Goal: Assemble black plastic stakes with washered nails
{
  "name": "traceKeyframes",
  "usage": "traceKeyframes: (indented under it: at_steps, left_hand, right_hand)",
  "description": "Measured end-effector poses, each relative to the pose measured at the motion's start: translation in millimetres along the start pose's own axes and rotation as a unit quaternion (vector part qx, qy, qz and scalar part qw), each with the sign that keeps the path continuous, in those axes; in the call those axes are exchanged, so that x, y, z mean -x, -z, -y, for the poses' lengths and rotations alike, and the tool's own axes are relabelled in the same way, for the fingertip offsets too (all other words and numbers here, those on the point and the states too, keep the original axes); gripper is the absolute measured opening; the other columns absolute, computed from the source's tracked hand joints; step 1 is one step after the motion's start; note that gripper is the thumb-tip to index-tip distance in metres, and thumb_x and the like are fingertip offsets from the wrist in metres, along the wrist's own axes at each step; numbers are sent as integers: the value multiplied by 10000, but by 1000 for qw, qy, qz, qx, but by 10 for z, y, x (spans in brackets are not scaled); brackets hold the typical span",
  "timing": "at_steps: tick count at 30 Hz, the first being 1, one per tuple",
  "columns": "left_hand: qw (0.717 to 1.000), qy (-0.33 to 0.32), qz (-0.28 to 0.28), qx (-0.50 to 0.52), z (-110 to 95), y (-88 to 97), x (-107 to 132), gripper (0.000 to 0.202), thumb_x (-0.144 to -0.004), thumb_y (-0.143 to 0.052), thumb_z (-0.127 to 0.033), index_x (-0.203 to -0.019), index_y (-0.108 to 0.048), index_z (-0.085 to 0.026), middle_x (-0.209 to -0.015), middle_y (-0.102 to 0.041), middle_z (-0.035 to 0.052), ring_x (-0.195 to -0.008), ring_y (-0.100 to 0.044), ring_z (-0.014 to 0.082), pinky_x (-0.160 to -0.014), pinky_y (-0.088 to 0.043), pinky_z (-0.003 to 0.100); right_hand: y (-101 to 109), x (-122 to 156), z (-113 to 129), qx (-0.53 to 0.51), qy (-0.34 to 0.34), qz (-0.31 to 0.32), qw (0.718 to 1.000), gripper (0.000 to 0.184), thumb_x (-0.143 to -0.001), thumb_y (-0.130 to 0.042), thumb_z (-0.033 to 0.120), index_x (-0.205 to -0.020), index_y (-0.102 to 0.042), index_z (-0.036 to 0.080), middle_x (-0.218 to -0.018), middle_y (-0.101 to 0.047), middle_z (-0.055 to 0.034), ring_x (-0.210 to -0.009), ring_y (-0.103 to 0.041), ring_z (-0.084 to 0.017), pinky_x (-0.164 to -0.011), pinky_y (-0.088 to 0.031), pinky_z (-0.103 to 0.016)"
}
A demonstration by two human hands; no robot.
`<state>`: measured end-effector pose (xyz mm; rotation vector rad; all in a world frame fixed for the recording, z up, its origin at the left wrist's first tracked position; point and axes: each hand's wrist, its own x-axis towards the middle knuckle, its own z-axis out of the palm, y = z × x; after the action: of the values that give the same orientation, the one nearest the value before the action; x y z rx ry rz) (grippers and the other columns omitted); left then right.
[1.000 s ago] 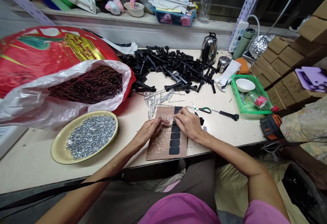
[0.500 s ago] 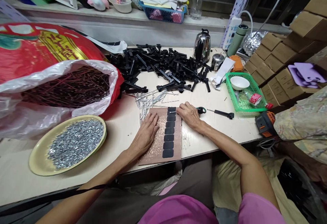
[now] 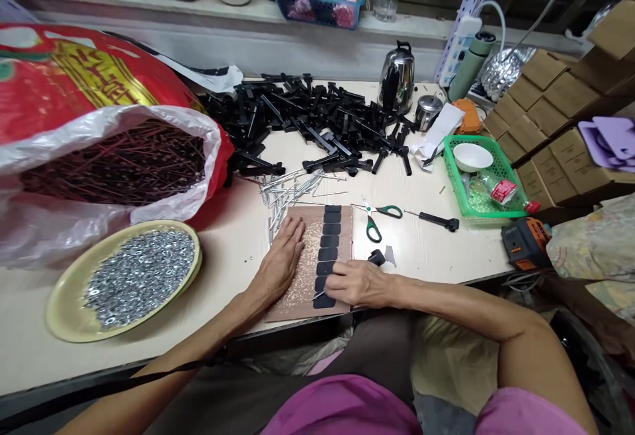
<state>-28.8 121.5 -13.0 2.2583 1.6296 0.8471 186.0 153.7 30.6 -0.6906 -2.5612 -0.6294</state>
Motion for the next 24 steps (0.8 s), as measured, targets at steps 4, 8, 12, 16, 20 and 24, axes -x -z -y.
traceKeyframes:
  at_steps: [4, 8, 12, 16, 20, 24]
  left_hand:
    - [1000, 2, 7, 5, -2, 8, -3, 478, -987, -230, -311, -1427, -343, -162, -1483, -397, 150, -1424, -233, 254, -1132, -281, 535]
    - [1000, 7, 6, 4, -9, 14, -7, 480, -987, -221, -325, -1413, -364, -158, -1472, -413, 153, -1421, -245, 253, -1128, -291, 535]
    - [1000, -3, 4, -2, 1, 10, -7, 471, -988, -221, -320, -1400, -382, -158, -1462, -430, 150, -1417, -257, 247, -1125, -300, 527]
    - [1000, -3, 4, 0, 22, 0, -11, 471, -985, -228, -309, -1394, -386, -134, -1458, -429, 164, -1419, -250, 254, -1128, -293, 525]
    - [1000, 12, 15, 6, 0, -18, -41, 480, -983, -228, -322, -1379, -408, -119, -1470, -411, 169, -1416, -260, 256, -1128, -298, 517]
    - [1000, 2, 0, 0, -72, 136, -81, 445, -975, -288, -320, -1308, -495, -110, -1394, -501, 177, -1359, -384, 266, -1092, -367, 500]
  right_hand:
    - [57, 63, -78, -102, -7, 55, 993, 416, -989, -347, 180, -713, -659, 194, -620, -545, -6, -640, -489, -130, -536, -446, -198]
    - [-3, -5, -319, -184, -46, 115, 975, 365, -1003, -344, 233, -833, -661, 172, -719, -539, -39, -748, -479, -156, -614, -417, -246]
    - [-86, -49, -382, -199, -72, 127, 969, 349, -1003, -348, 237, -847, -653, 168, -759, -551, -50, -785, -471, -167, -600, -394, -252]
    - [106, -114, -302, -257, -129, 177, 941, 356, -985, -338, 169, -805, -645, 159, -753, -562, -63, -778, -472, -181, -601, -409, -281]
    - [701, -87, 101, -495, -245, 206, 808, 249, -933, -463, 241, -750, -615, 167, -797, -571, -57, -761, -509, -175, -682, -449, -320]
    - [993, 195, 720, -710, -458, 423, 327, 187, -802, -632, 347, -717, -585, 187, -579, -504, 36, -450, -414, -77, -406, -322, -195]
